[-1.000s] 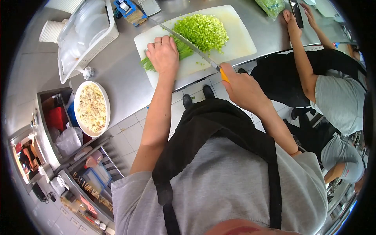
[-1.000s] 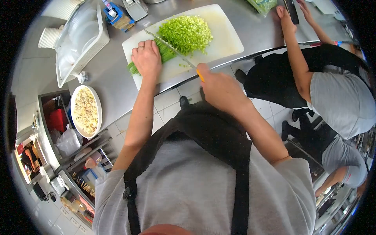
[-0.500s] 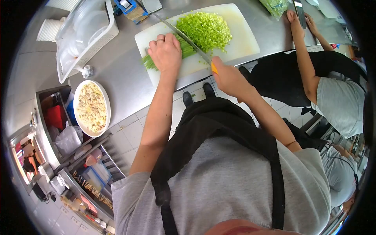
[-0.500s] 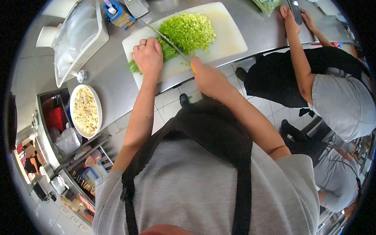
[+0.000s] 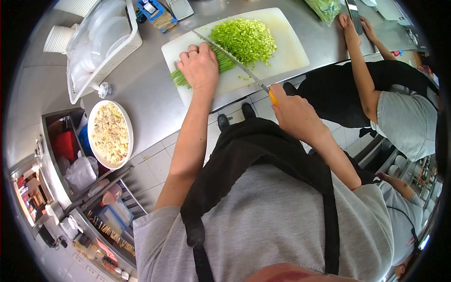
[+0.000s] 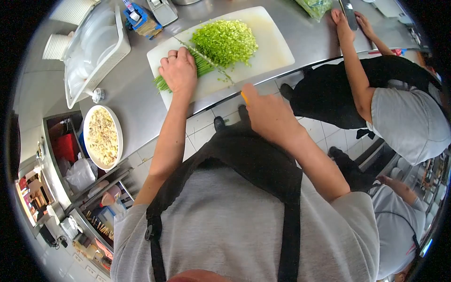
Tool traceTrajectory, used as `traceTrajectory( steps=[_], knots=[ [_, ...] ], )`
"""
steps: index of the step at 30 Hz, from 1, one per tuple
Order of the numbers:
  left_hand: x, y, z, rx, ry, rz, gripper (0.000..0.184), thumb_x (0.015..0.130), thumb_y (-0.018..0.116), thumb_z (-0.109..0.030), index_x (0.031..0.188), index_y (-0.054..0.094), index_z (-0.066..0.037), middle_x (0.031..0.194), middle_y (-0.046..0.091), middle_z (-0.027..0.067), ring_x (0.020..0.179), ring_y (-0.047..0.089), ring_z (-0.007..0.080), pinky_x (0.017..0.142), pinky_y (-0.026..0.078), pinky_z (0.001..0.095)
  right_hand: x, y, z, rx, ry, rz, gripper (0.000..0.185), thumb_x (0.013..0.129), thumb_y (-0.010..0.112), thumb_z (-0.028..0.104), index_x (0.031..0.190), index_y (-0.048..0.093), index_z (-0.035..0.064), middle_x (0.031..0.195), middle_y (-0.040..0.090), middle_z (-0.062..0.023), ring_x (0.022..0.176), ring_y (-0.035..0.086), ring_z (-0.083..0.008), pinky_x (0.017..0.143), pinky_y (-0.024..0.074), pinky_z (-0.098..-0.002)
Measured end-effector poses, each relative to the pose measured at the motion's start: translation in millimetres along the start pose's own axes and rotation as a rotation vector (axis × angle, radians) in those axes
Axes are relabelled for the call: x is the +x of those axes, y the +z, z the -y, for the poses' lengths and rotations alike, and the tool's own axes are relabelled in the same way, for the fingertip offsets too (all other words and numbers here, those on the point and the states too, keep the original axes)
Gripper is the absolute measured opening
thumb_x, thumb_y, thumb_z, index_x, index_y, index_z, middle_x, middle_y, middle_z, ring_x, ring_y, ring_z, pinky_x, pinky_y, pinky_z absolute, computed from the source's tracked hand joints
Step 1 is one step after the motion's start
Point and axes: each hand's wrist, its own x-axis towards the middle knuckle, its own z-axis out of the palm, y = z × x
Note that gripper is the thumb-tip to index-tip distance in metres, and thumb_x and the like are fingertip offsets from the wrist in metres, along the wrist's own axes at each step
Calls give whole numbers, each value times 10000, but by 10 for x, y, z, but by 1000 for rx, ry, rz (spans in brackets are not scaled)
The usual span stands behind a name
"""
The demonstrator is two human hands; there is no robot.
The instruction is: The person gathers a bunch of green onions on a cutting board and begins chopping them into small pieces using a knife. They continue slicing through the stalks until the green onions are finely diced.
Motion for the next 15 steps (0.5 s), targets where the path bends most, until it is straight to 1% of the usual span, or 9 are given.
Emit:
traceTrajectory(
  steps=[4,6,9,13,15],
  knots=[
    [-8,-8,7,-22,-1,23,91,783,617,-226,834,631,-152,922,596,52,843,503,275,708,369,410,36,83,-22,18,27,35,271,852,534,109,1065,381,42,730,609,-253,739,595,-462,669,451,-565],
    [-5,-10,4,-36,-1,35,91,782,617,-227,835,630,-154,929,595,52,848,501,276,709,368,409,163,309,-164,148,-93,-79,278,863,527,110,1084,370,48,735,599,-260,734,578,-478,646,431,-563],
    [-9,-6,-11,-10,-14,38,92,783,619,-228,836,631,-154,919,599,54,843,505,278,710,368,410,481,453,-139,188,-45,-44,263,864,517,113,1073,371,49,751,595,-272,740,575,-482,649,423,-567],
    [5,25,3,2,-10,10,87,787,616,-228,820,623,-148,898,604,58,821,510,280,700,369,414,381,416,-130,169,-78,-93,253,865,515,121,1060,367,58,747,593,-273,739,575,-481,654,426,-567],
    [10,32,-2,15,-21,14,86,790,613,-227,814,621,-145,892,605,59,814,512,280,695,370,415,251,334,-62,86,74,40,255,837,433,52,1087,381,39,783,605,-272,773,572,-488,705,420,-588]
  ],
)
